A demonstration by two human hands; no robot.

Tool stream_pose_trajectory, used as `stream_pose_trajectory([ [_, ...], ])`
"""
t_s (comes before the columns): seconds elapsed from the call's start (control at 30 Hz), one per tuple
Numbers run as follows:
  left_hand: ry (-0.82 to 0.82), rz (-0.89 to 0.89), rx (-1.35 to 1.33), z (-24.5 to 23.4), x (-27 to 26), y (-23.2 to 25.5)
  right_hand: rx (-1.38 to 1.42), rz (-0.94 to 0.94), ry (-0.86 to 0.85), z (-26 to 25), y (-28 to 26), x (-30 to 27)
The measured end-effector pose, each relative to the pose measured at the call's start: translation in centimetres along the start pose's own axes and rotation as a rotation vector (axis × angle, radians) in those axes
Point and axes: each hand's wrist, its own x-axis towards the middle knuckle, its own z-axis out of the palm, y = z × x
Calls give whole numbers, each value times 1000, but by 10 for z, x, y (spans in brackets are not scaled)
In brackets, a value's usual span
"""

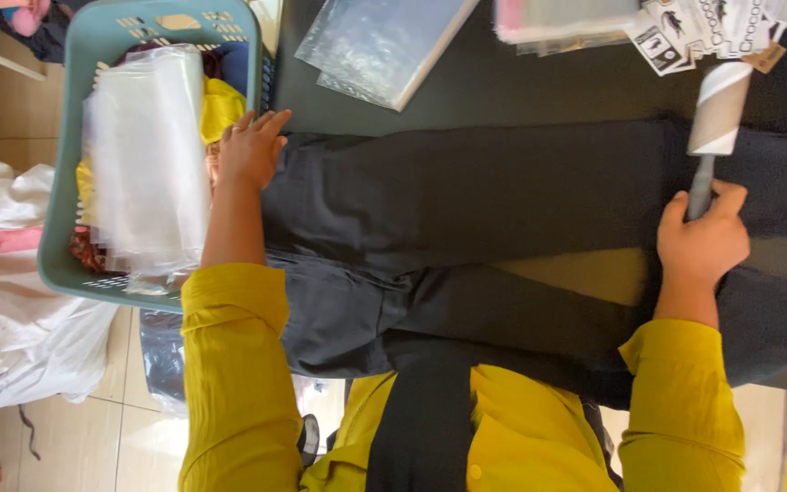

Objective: The person uses a lint roller to remove debris from a pair of black trousers laid flat on a table, rolling the tool across both legs and the seat of the garment.

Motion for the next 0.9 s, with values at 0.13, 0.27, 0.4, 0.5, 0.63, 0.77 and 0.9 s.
stream_pose_trajectory([
  [0.13, -61, -8, -136, 21, 4, -8, 12, 23, -20, 4, 1, 0],
  [0.27, 112, 54, -160, 49, 16, -29, -10, 24, -12, 7, 4, -1],
  [0.4, 28, -31, -405, 17, 17, -40, -97, 55, -85, 10, 4, -1],
  [0.5, 104, -31, -159, 10, 13, -48, -201, 57, -130, 11, 3, 0],
  [0.63, 83, -161, 70, 31, 16, -46, -196, 46, -142, 12, 6, -2],
  [0.77, 148, -205, 262, 59, 24, -29, -174, 24, -126, 12, 6, 1],
  [0.9, 150, -172, 107, 43, 16, 3, -131, 90, -226, 14, 6, 11],
])
